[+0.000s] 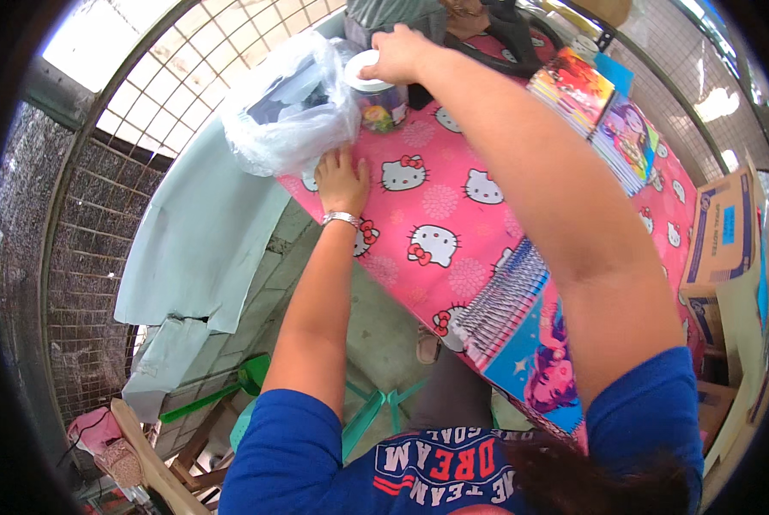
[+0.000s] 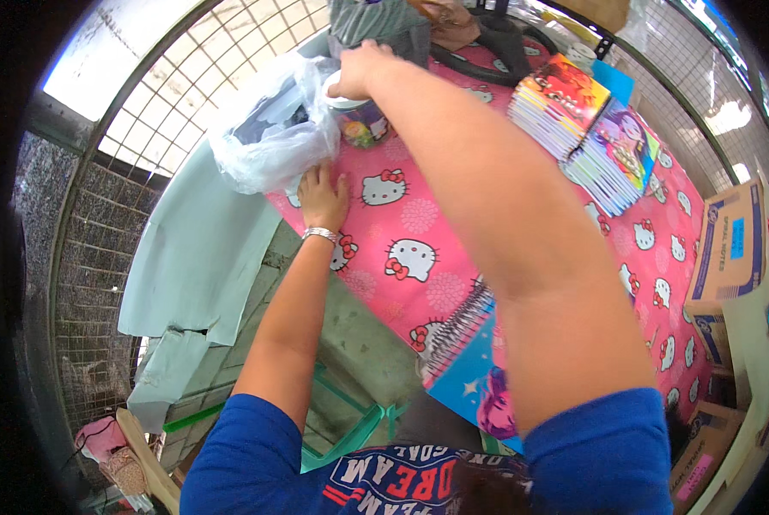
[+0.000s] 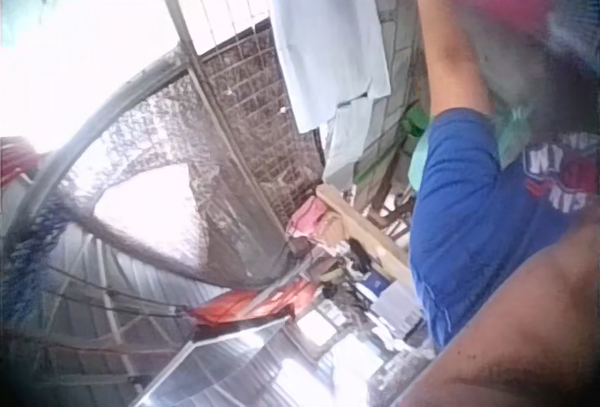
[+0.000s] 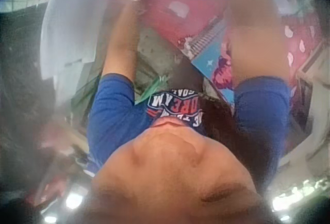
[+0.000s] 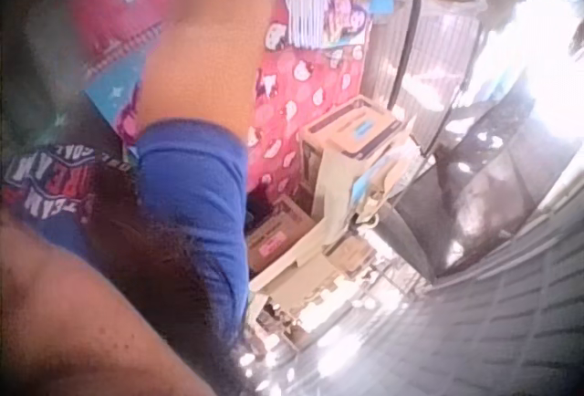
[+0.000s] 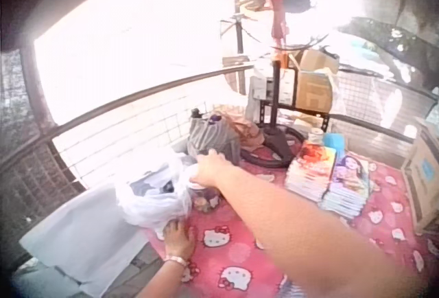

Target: The person threads plastic spiral coils through the punched holes of several notebooks, winds them manually along the spine, and uses a blue tool to trim and crimp the ends of the wire.

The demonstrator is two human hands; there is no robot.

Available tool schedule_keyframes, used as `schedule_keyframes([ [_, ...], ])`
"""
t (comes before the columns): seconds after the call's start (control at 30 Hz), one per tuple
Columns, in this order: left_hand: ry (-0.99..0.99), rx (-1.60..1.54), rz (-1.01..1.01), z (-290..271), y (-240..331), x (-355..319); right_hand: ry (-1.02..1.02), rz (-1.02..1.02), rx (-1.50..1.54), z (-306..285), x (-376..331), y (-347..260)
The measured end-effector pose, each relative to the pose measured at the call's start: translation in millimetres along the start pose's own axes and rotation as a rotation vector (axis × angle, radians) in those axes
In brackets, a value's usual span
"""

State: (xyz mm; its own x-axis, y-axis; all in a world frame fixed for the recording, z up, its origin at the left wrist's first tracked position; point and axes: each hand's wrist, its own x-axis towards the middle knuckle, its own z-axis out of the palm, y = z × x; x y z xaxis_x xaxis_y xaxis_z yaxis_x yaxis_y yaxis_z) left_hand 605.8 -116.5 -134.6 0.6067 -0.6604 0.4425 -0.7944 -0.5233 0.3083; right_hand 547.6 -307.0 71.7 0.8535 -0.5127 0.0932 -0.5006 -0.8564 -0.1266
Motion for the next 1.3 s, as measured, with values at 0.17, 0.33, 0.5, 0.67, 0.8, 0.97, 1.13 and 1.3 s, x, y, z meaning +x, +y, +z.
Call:
schedule_keyframes([
  [0.17, -0.063, 0.109, -0.1, -15.7, 8.5, -6.3, 0.155, 0.101, 0.233, 62.6, 17.2, -8.0],
  [0.33, -0.055, 0.059, -0.118, -15.4, -1.4, -5.4, -0.033, 0.014, 0.107, 21.7, 2.4, -15.8],
  [0.5, -0.021, 0.048, -0.06, -6.2, -2.2, -2.4, -0.111, -0.344, 0.092, -29.1, -30.6, -29.5],
  [0.67, 0.117, -0.69, -0.259, -4.1, -22.1, -4.4, -0.134, -0.334, 0.129, 2.5, -42.9, -66.8],
  [0.8, 0.196, -0.707, -0.293, -6.9, -19.1, -4.8, -0.1, -0.212, 0.219, 22.7, -38.8, -68.1],
  [0.97, 0.206, -0.211, -0.266, -6.9, -13.4, -4.7, -0.164, -0.28, 0.168, -8.1, -49.6, -48.0],
  [1.13, 0.326, -0.119, -0.314, 14.6, -18.9, -11.3, 0.055, -0.496, 0.084, -114.1, -136.7, -0.7],
  [1.3, 0.501, -0.143, -0.306, 0.5, -44.8, -18.2, 0.501, -0.143, 0.258, -157.8, -352.1, 65.2],
])
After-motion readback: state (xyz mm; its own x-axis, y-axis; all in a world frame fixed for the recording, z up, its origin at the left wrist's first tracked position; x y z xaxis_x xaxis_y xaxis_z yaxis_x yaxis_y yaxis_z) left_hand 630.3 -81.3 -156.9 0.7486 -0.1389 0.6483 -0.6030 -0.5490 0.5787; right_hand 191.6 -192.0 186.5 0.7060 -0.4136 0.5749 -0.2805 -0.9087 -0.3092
